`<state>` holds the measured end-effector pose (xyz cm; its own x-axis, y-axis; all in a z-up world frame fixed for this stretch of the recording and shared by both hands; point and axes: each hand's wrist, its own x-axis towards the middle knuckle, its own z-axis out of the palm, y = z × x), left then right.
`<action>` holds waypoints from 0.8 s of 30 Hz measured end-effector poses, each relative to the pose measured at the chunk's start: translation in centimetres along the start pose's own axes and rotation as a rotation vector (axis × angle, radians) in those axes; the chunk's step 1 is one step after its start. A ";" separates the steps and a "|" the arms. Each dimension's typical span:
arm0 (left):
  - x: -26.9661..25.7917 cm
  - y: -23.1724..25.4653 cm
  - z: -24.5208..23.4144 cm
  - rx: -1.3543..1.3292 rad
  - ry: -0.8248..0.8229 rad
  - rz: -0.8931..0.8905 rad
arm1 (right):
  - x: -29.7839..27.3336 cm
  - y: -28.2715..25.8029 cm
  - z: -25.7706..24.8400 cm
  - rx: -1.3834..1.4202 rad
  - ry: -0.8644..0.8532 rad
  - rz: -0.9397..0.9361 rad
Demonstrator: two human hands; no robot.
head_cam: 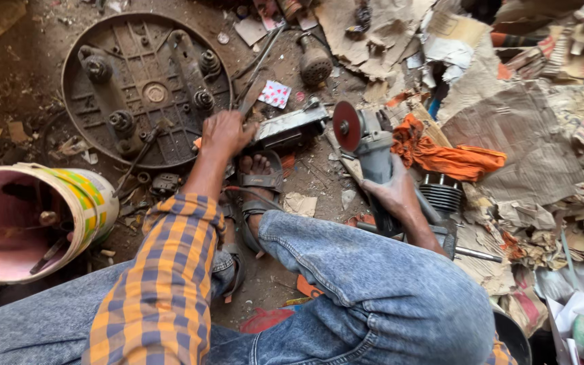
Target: The person sits on the floor and cleans a metal part with an orange cloth. They then use an angle grinder to smooth the surface, creating sparks, and later use pliers to adjust a small component on the part.
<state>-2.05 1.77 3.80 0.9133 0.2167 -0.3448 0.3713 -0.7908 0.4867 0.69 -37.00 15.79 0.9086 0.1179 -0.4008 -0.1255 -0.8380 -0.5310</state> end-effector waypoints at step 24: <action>8.8 31.5 26.1 -0.026 -0.199 0.515 | -13.9 10.0 -12.5 1.044 0.517 0.169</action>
<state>13.33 -36.17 -4.83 0.9297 -0.3088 -0.2006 -0.1090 -0.7511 0.6511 -8.26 -53.67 25.39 0.8724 -0.3841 -0.3022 -0.3076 0.0490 -0.9502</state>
